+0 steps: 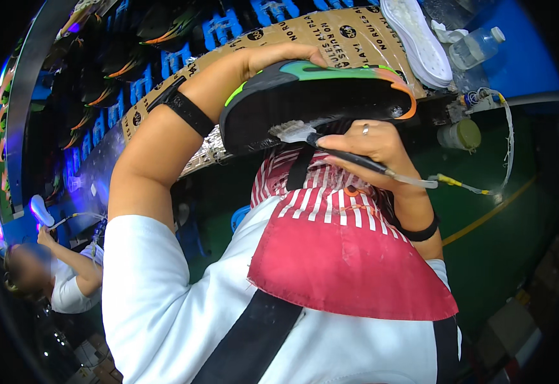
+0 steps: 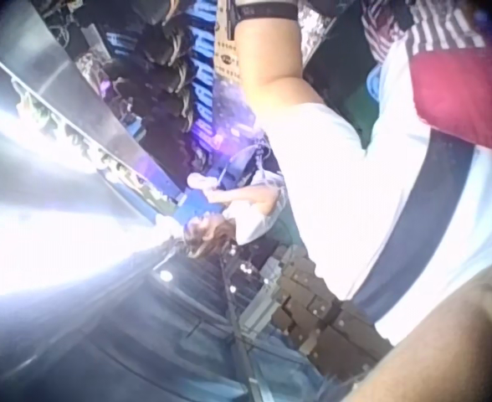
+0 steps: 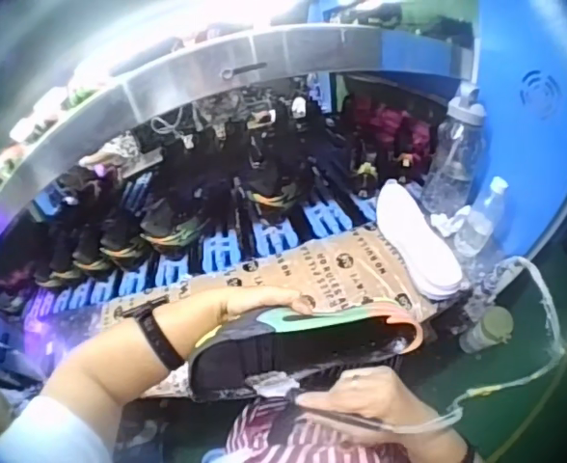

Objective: Apply primer to the edges and surfaces of shoe soles using a brush tool at a manufacturing station.

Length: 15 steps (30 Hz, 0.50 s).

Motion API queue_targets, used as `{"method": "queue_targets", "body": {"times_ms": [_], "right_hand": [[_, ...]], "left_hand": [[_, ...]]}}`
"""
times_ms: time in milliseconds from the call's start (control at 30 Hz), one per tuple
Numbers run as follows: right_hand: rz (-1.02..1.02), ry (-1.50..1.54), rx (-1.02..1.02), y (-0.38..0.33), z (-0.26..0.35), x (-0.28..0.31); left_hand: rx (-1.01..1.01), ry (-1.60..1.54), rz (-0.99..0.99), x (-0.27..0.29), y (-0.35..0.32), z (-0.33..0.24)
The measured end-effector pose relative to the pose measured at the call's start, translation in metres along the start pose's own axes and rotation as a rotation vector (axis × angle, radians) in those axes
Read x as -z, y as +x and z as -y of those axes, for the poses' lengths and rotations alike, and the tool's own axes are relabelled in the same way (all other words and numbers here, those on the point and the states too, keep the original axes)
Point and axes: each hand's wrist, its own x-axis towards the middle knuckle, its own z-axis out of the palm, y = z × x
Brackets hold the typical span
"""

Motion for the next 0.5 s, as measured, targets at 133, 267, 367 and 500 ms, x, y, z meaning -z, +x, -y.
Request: {"method": "queue_targets", "body": {"times_ms": [133, 267, 367, 500], "right_hand": [[0.076, 0.018, 0.079, -0.007, -0.001, -0.003], [-0.109, -0.138, 0.061, -0.002, 0.003, -0.003], [0.036, -0.262, 0.083, -0.007, 0.001, -0.009], [-0.060, -0.036, 0.042, -0.005, 0.006, -0.012]], "left_hand": [[0.013, -0.001, -0.018, 0.007, -0.005, 0.005], [0.029, 0.003, -0.065, 0.008, -0.015, 0.004], [0.036, 0.010, -0.112, 0.010, -0.018, 0.004], [0.080, -0.030, -0.126, 0.010, -0.021, 0.007]]}}
